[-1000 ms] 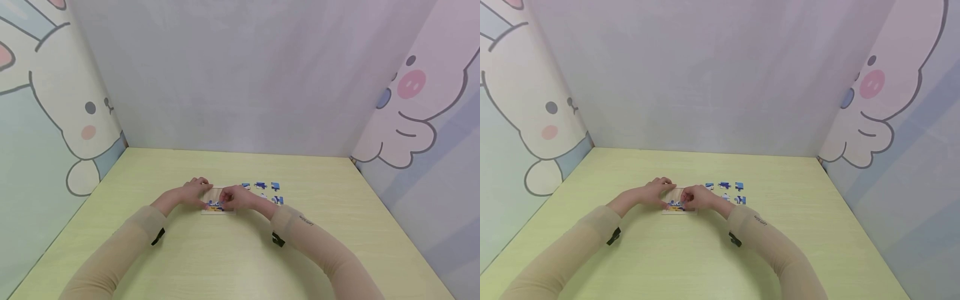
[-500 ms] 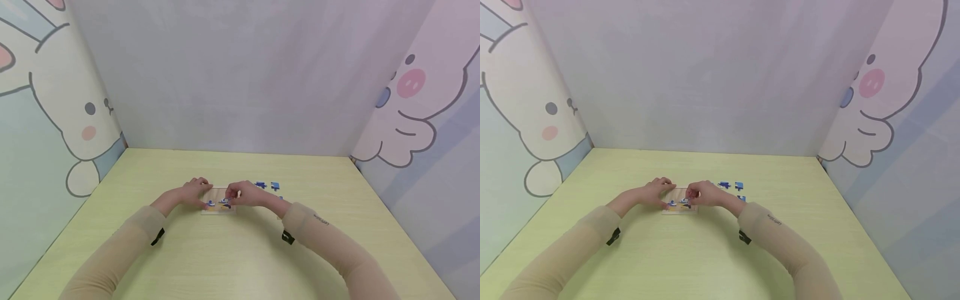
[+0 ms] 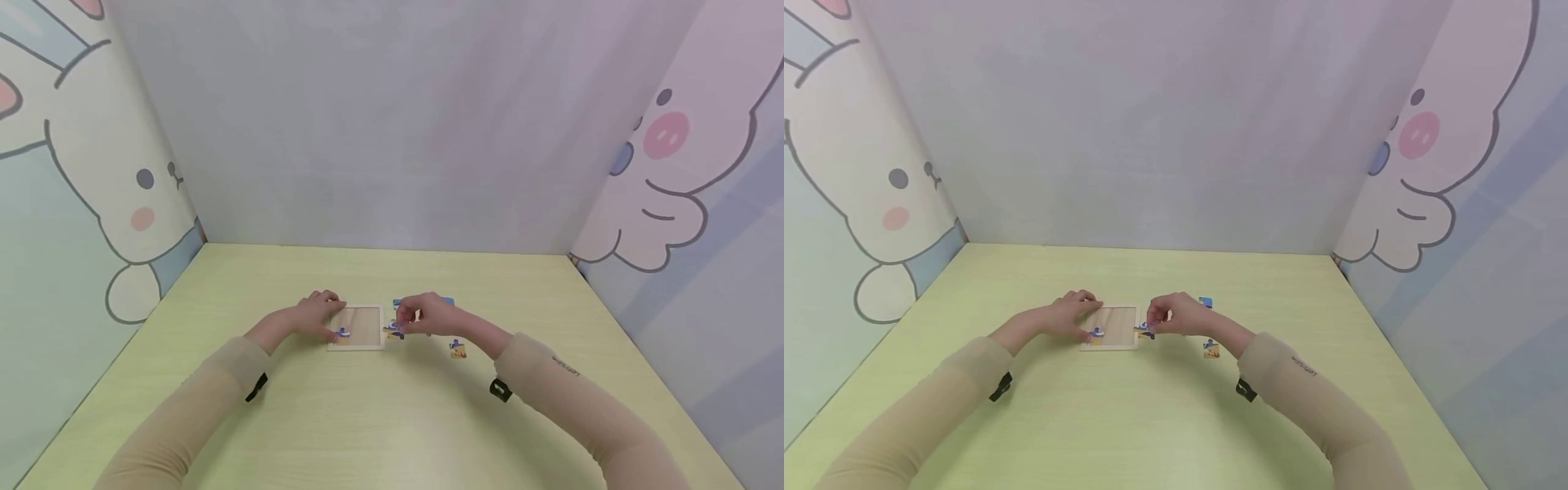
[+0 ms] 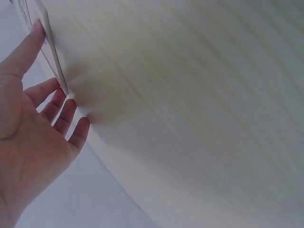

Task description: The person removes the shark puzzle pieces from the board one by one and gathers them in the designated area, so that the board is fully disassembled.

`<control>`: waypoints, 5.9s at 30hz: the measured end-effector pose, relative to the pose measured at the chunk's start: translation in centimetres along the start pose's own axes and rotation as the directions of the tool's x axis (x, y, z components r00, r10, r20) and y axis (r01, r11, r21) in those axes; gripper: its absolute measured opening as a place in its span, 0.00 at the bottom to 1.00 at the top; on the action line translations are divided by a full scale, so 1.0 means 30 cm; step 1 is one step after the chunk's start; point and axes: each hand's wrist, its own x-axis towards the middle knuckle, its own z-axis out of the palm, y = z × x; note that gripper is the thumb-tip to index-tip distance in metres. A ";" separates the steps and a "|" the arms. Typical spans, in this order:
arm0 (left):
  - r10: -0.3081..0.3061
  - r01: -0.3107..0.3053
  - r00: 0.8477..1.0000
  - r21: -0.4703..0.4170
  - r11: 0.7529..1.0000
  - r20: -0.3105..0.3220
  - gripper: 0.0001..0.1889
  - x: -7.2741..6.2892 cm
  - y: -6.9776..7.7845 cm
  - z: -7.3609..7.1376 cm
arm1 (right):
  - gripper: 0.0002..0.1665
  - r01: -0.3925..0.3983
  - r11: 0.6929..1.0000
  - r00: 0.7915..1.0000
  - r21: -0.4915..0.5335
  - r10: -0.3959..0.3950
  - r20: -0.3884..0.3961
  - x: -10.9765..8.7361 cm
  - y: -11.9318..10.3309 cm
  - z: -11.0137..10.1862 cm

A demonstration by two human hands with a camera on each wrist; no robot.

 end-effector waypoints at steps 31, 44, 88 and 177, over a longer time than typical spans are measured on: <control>-0.009 0.009 1.000 -0.001 1.000 0.005 0.43 0.004 -0.001 0.008 | 0.03 -0.131 0.991 0.986 -0.001 0.130 0.102 -0.165 0.186 0.013; -0.003 0.003 1.000 -0.007 1.000 -0.001 0.43 -0.005 0.001 0.008 | 0.05 -0.154 0.986 0.984 -0.066 0.159 0.077 -0.147 0.191 0.016; 0.009 -0.009 0.998 0.000 1.000 0.055 0.53 -0.008 -0.007 -0.004 | 0.17 0.030 0.999 1.000 -0.040 -0.030 0.003 0.159 -0.027 0.060; 0.060 -0.061 0.998 0.019 0.998 0.013 0.52 -0.021 -0.018 0.003 | 0.12 -0.077 0.988 0.994 0.134 0.065 0.093 0.187 -0.086 0.085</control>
